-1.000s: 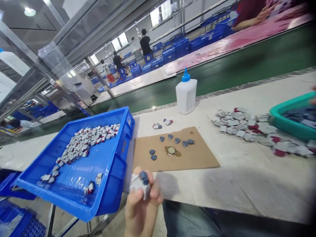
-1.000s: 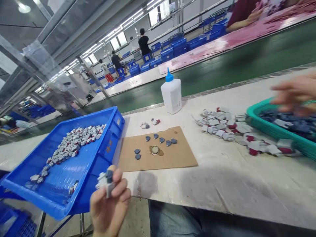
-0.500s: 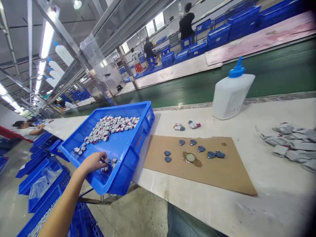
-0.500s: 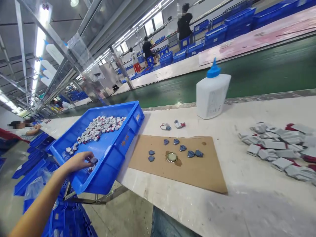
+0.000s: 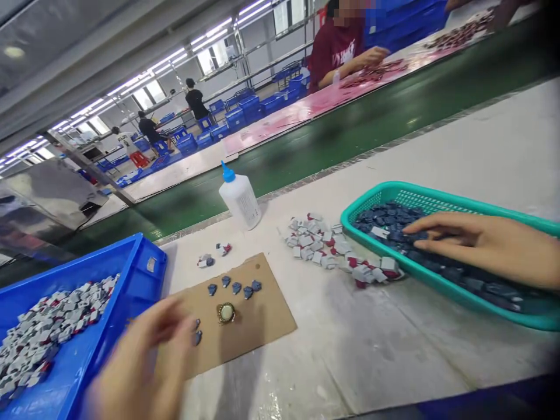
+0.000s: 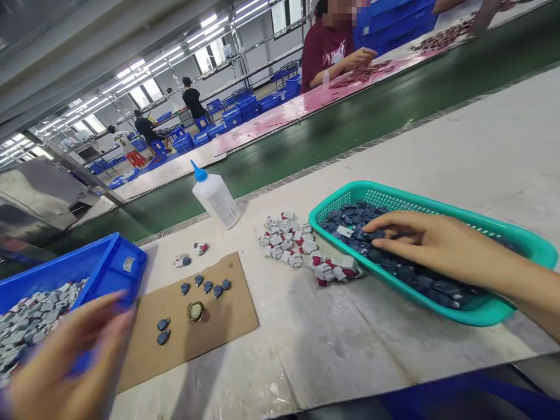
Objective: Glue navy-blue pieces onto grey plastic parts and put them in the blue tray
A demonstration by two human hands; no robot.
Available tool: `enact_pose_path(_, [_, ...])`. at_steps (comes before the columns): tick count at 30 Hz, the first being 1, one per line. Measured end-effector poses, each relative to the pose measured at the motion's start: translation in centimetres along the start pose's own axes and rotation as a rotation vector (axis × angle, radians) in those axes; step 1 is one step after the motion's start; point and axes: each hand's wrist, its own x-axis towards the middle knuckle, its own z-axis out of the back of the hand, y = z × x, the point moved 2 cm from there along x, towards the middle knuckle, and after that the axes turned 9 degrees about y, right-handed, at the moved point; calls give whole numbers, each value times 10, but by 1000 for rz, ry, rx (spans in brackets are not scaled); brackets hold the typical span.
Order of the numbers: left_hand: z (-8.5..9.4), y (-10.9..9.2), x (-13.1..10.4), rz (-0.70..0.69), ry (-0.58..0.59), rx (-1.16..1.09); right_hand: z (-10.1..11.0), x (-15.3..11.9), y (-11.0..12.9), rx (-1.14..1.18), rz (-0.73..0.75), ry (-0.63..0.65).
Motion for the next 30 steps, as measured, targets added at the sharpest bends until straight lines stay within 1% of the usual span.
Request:
enact_pose_path(1, [-26,-4,15,-28,51,52,1,0,2,41,10,79])
enact_pose_path(2, [-54,-8,30,-69,214,205,1,-1,4,70,24,128])
enact_pose_path(3, [-79,-9,43,-91,336,304,2,-2,5,80,42,136])
enact_pose_path(4, [-101,-10,56,-94,383,317,3,-4,5,64,67,109])
enact_pose_path(5, [-120,-10,66,-95,404,324,3,-6,5,40,100,79])
enact_pose_path(6, [-134,-9,74,-97,420,329,3,-8,5,16,136,53])
enact_pose_path(7, [-145,-8,78,-97,425,319,3,-9,4,-8,172,30])
enact_pose_path(8, [-152,-7,80,-96,433,308,2,-10,4,-28,206,11])
enact_pose_path(9, [-155,-6,80,-94,446,292,1,-11,4,-45,240,-3])
enact_pose_path(11, [-151,-3,75,-72,478,233,0,-12,5,-69,290,-22])
enact_pose_path(13, [-140,0,69,-25,513,136,0,-13,7,-79,294,-28])
enact_pose_path(16, [-117,4,56,91,543,-78,3,-16,9,-8,197,-65])
enact_pose_path(18, [-102,7,46,170,502,-235,4,-19,13,61,117,-106])
enact_pose_path(20, [-86,11,32,231,406,-366,0,-22,24,100,86,-115])
enact_pose_path(22, [-67,17,15,287,258,-509,-14,-25,46,113,145,-50])
enact_pose_path(24, [-46,29,-5,351,72,-668,-37,-28,78,114,310,71])
enact_pose_path(25, [-35,36,-14,379,-20,-724,-52,-29,96,110,414,145])
enact_pose_path(26, [-24,44,-23,398,-110,-754,-68,-30,114,107,528,192])
enact_pose_path(28, [-4,61,-37,407,-236,-737,-101,-30,148,90,701,304])
enact_pose_path(30, [10,78,-46,377,-342,-715,-132,-27,176,8,806,386])
